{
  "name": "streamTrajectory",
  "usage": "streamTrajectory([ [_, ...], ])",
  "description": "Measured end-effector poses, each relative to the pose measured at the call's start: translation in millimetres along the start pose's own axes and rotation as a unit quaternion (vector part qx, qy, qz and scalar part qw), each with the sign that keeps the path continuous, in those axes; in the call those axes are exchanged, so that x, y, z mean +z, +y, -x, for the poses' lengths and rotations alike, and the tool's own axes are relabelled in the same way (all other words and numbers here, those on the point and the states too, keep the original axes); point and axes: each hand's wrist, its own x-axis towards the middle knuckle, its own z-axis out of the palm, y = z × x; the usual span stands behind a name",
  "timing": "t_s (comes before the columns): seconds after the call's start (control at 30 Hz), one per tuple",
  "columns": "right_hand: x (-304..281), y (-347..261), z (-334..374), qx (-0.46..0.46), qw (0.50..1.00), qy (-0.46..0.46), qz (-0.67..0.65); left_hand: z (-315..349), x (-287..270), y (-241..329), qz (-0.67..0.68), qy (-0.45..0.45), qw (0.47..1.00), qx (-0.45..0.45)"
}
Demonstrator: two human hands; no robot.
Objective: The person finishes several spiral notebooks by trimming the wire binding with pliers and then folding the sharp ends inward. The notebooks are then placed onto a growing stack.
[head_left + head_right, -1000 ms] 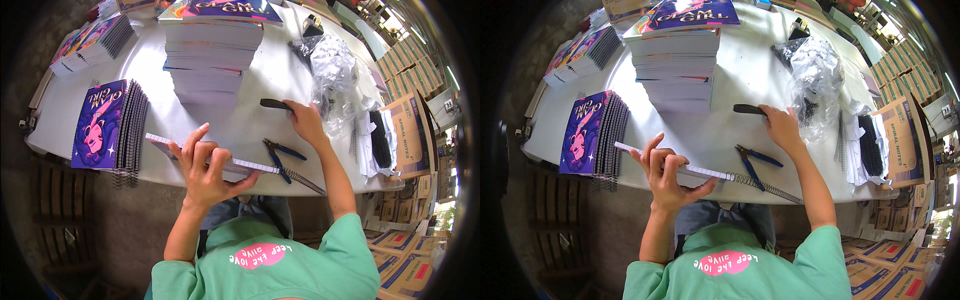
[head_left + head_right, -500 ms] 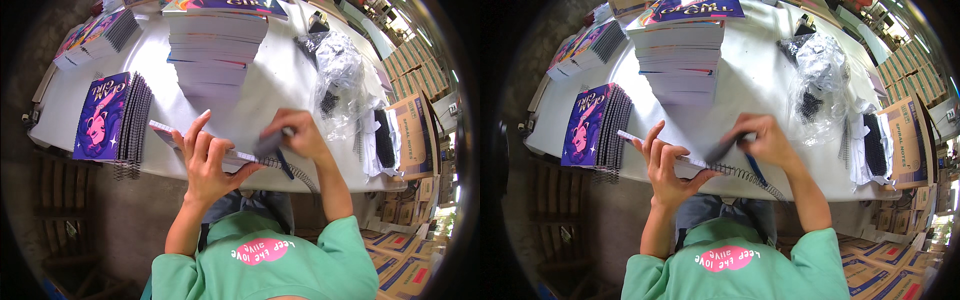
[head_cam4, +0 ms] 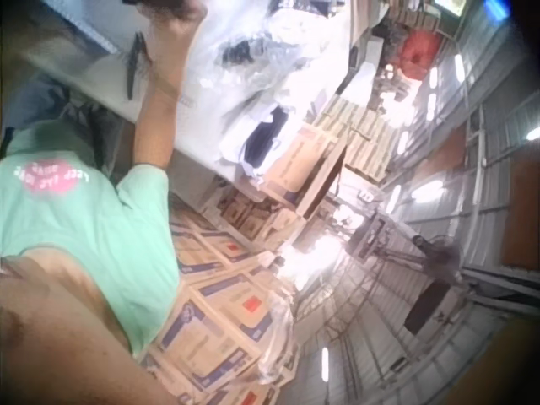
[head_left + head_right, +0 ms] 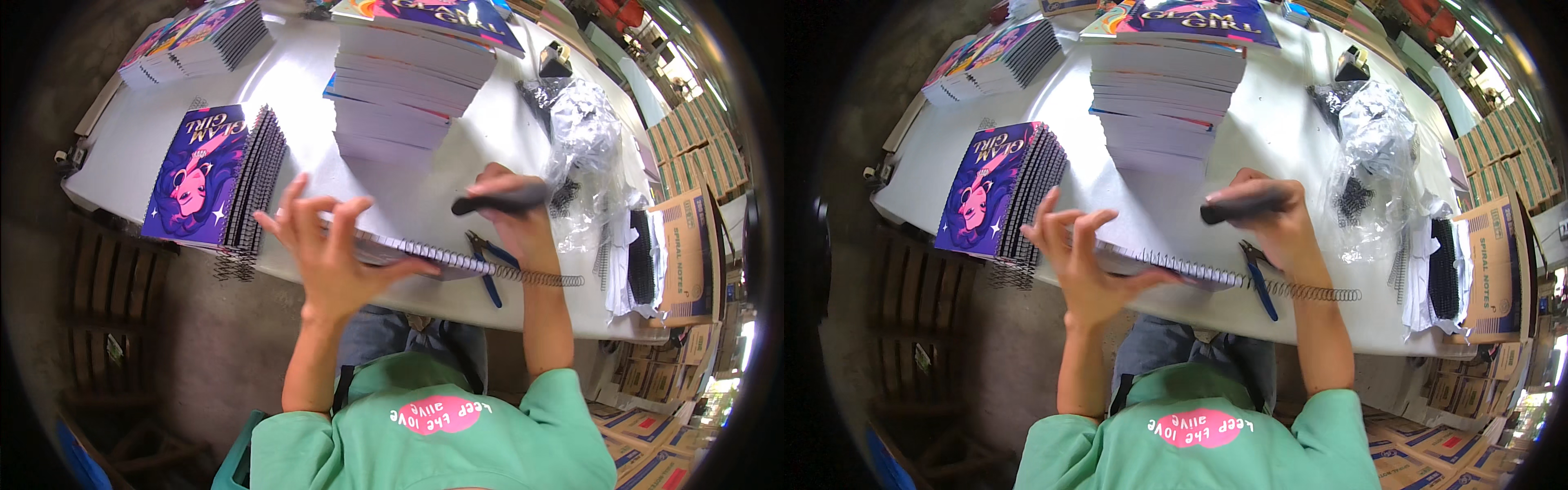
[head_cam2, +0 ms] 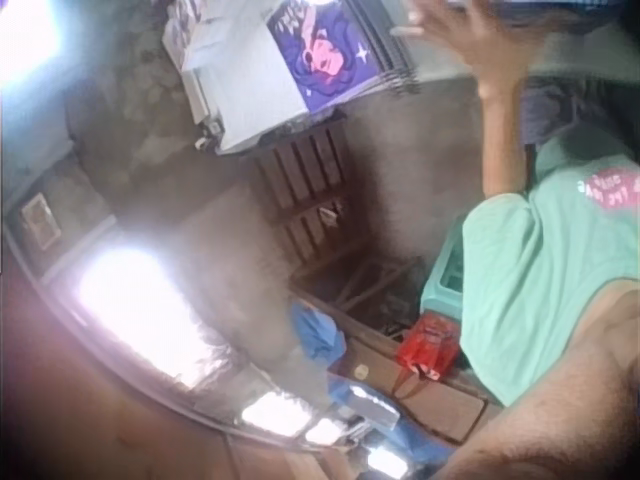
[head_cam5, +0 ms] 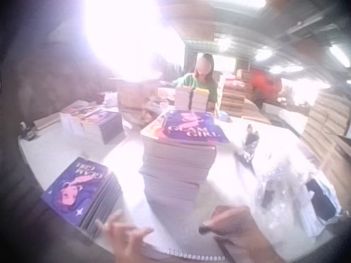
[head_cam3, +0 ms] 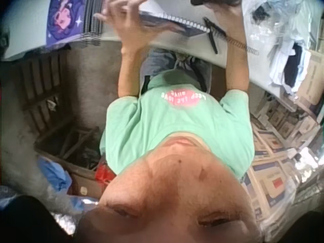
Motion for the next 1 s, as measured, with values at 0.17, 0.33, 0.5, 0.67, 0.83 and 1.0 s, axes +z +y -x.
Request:
streamTrajectory([
  [0.17, 16, 11, -13, 0.053, 0.992, -0.042, 0.111, -5, -2, -19, 0.012, 0.016, 0.999, 0.031],
  [0.33, 19, 12, -21, 0.048, 0.971, -0.090, 0.215, -13, 8, -17, 0.083, 0.019, 0.995, 0.049],
  [0.5, 25, -7, -25, -0.018, 0.964, -0.207, 0.164, -13, 13, -26, 0.151, 0.026, 0.988, 0.012],
  [0.67, 30, 1, -36, -0.034, 0.979, -0.145, 0.137, -10, 14, -31, 0.170, -0.002, 0.985, -0.041],
  [0.83, 31, 16, -47, -0.028, 0.988, -0.117, 0.094, -5, 28, -48, 0.310, 0.013, 0.941, -0.132],
  [1.0, 41, 8, -62, 0.032, 0.963, -0.083, 0.254, -6, 25, -55, 0.341, -0.043, 0.928, -0.145],
])
